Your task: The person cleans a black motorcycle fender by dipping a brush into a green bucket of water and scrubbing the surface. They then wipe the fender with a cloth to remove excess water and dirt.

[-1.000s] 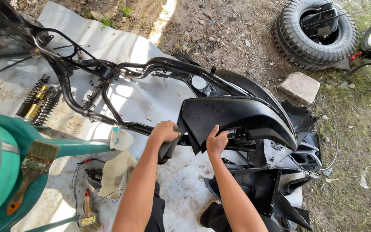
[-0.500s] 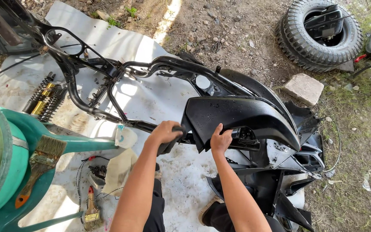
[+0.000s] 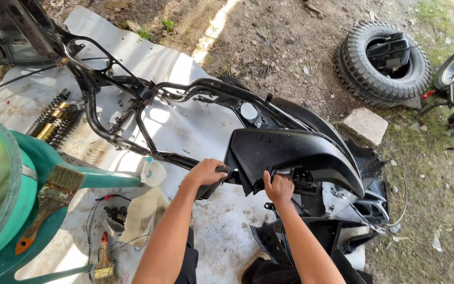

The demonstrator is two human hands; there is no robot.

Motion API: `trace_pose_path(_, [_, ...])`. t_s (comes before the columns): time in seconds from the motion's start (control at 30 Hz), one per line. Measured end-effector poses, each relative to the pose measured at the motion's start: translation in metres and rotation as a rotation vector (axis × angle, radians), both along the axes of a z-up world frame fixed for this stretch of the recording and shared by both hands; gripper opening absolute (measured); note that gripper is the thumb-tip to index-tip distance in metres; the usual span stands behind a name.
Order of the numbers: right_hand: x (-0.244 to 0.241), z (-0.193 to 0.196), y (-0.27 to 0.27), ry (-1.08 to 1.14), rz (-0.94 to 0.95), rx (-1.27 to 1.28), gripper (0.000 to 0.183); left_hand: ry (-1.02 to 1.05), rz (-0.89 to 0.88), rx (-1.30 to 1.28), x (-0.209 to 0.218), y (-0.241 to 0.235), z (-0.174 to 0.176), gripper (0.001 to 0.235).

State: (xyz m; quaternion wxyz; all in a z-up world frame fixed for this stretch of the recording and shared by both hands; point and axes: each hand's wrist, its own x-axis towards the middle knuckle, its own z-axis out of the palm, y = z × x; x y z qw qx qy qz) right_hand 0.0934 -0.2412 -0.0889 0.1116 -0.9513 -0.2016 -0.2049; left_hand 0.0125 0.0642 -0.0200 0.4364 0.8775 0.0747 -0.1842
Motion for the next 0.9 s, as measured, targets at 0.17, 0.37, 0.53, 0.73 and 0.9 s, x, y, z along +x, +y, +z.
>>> trace_pose_path(0.17, [0.018, -0.009, -0.001, 0.146, 0.065, 0.036, 0.059, 0.001, 0.139, 0.093, 0.024, -0.012, 0.001, 0.037])
trace_pose_path(0.37, [0.049, -0.014, 0.0, 0.302, 0.35, -0.164, 0.071, 0.004, 0.257, 0.138, 0.061, -0.003, -0.036, 0.036])
trace_pose_path(0.53, [0.045, 0.007, -0.006, 0.588, 0.374, -0.177, 0.076, 0.05, 0.245, -0.142, 0.077, 0.015, -0.077, 0.035])
trace_pose_path(0.73, [0.046, -0.013, -0.02, 0.288, 0.448, -0.008, 0.076, 0.245, 0.315, -0.563, 0.046, 0.006, -0.039, 0.028])
trace_pose_path(0.9, [0.042, -0.001, -0.023, 0.683, 0.205, -0.074, 0.081, 0.146, 0.27, -0.327, 0.043, -0.003, -0.032, 0.032])
